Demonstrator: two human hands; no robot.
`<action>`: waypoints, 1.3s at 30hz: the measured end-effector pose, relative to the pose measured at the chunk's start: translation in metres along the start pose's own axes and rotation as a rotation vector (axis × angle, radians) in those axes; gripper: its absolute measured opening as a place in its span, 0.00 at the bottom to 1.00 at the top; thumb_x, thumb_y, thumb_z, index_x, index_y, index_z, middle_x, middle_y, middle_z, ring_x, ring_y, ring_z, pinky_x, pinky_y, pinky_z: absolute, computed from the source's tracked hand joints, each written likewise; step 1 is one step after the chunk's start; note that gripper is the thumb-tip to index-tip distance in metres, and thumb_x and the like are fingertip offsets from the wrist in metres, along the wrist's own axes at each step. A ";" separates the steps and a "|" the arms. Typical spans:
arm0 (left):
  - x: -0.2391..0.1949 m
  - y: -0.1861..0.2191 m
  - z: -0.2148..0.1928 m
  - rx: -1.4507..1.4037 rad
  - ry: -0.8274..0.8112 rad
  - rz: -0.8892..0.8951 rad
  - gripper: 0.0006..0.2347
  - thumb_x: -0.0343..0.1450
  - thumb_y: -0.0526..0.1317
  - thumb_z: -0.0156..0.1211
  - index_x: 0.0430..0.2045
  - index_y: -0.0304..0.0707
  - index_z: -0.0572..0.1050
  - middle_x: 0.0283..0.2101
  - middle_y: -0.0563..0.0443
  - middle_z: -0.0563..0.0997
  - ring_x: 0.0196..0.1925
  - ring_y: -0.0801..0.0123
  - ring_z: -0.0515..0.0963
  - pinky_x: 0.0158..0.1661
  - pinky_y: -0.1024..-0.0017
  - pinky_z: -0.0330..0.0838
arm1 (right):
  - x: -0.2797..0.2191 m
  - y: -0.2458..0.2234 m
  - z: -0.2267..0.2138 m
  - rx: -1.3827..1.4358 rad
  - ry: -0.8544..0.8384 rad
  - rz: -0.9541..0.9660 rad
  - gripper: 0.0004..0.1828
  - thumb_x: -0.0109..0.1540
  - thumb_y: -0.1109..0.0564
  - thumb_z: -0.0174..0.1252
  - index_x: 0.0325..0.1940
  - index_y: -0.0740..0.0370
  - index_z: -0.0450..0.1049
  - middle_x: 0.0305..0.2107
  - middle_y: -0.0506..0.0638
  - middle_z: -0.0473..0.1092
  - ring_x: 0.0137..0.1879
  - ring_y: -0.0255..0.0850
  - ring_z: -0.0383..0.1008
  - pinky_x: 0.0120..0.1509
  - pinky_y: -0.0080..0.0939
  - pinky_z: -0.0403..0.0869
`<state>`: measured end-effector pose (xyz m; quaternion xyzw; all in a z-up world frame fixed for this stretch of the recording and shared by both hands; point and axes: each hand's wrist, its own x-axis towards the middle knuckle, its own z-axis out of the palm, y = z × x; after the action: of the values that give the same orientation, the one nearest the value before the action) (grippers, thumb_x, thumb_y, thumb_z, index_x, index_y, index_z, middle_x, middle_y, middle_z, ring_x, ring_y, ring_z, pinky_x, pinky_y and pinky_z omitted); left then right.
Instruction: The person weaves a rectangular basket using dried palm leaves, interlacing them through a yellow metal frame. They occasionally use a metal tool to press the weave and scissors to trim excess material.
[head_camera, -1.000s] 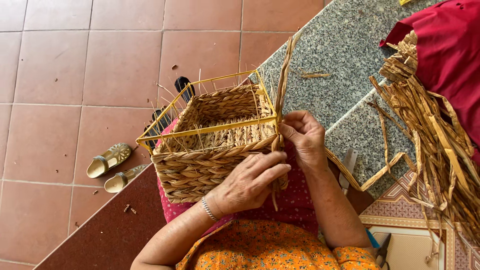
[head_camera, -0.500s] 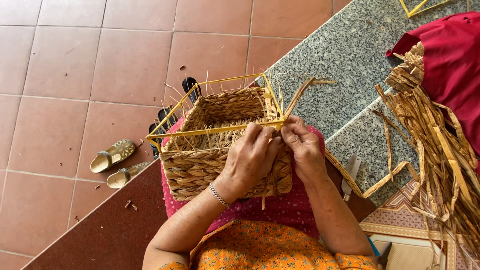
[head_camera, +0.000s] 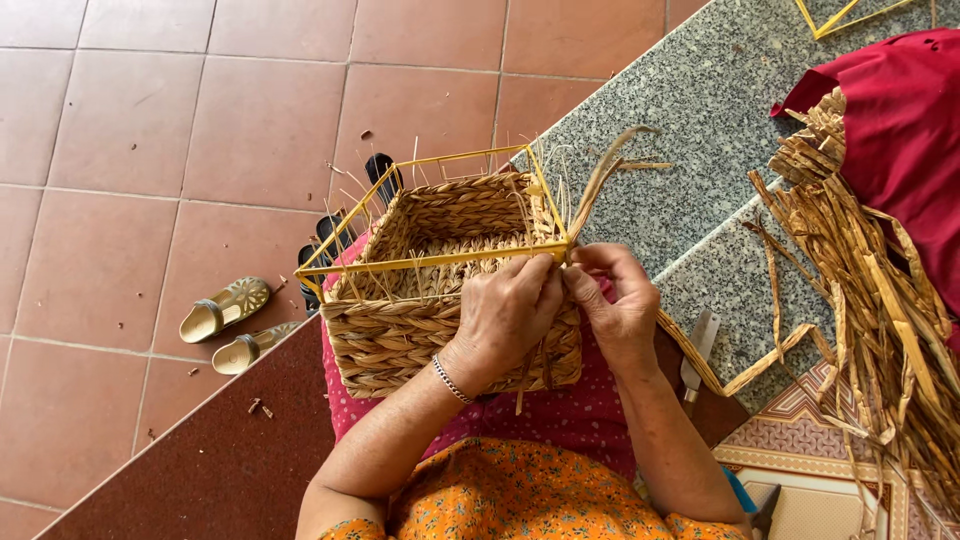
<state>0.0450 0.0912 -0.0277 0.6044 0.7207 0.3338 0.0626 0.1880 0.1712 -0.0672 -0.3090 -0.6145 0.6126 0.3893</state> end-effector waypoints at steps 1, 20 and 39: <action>-0.002 0.001 0.001 -0.014 0.050 0.003 0.05 0.74 0.38 0.60 0.36 0.36 0.78 0.27 0.51 0.80 0.17 0.70 0.76 0.17 0.69 0.68 | -0.001 -0.003 0.000 -0.043 0.053 -0.015 0.15 0.65 0.56 0.66 0.51 0.65 0.74 0.44 0.45 0.73 0.46 0.33 0.74 0.50 0.30 0.77; -0.005 0.001 -0.006 -0.279 0.280 0.142 0.05 0.66 0.35 0.66 0.31 0.39 0.79 0.29 0.48 0.80 0.29 0.58 0.82 0.29 0.66 0.76 | 0.023 -0.022 0.001 -0.740 0.091 -0.478 0.04 0.61 0.61 0.64 0.35 0.63 0.75 0.24 0.54 0.73 0.28 0.44 0.75 0.33 0.44 0.73; -0.054 -0.021 0.011 -0.034 -0.037 0.403 0.26 0.73 0.40 0.50 0.68 0.31 0.63 0.51 0.43 0.67 0.53 0.57 0.71 0.56 0.62 0.67 | 0.037 -0.027 -0.017 -1.104 -0.160 0.080 0.16 0.56 0.45 0.68 0.41 0.56 0.85 0.27 0.50 0.81 0.29 0.38 0.83 0.38 0.39 0.81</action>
<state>0.0471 0.0456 -0.0640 0.7414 0.5781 0.3403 0.0179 0.1861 0.2098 -0.0377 -0.4426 -0.8596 0.2354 0.0984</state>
